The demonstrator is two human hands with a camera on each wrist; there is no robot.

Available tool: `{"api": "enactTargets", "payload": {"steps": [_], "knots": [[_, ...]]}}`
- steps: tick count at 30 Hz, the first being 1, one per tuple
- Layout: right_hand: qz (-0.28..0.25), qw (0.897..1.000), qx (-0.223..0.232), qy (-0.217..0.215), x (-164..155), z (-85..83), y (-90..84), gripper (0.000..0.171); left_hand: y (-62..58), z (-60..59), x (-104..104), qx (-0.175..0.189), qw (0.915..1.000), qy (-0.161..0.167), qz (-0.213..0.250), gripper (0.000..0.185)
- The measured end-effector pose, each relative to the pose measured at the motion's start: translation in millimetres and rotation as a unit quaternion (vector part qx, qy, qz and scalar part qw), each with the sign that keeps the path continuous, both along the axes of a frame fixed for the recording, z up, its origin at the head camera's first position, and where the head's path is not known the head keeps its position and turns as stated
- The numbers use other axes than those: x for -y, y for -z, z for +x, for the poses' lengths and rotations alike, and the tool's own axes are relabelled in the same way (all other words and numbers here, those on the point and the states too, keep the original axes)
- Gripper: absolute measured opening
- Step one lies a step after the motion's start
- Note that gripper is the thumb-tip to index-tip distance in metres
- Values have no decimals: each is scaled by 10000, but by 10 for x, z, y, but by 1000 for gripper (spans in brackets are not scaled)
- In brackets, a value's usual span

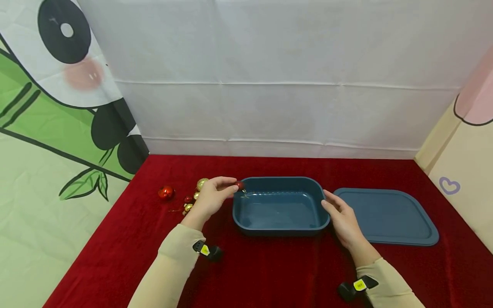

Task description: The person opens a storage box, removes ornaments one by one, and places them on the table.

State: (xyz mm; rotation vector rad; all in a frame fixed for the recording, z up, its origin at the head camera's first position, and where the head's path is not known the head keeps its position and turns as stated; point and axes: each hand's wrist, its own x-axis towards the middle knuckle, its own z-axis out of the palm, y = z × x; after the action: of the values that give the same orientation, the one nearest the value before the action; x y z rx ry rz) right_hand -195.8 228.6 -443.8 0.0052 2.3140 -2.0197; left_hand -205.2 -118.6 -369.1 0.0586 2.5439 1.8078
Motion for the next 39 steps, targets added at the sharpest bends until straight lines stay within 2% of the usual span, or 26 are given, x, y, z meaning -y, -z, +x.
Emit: {"api": "enactTargets", "payload": {"steps": [22,31,35,39], "knots": [[-94,9999,-25,62,31,7,12,63,98,52,683,100,9960,-892,11,40],[-87,9999,-50,51,30,9,15,63,187,1,916,219,9897,-1332,-469,44],[-104,9999,-73,38,29,10,21,63,225,-38,982,60,9844,-1407,-1050,41],[-101,9999,-82,23,26,13,20,63,260,-79,1031,16,9784,-1307,-1601,38]]}}
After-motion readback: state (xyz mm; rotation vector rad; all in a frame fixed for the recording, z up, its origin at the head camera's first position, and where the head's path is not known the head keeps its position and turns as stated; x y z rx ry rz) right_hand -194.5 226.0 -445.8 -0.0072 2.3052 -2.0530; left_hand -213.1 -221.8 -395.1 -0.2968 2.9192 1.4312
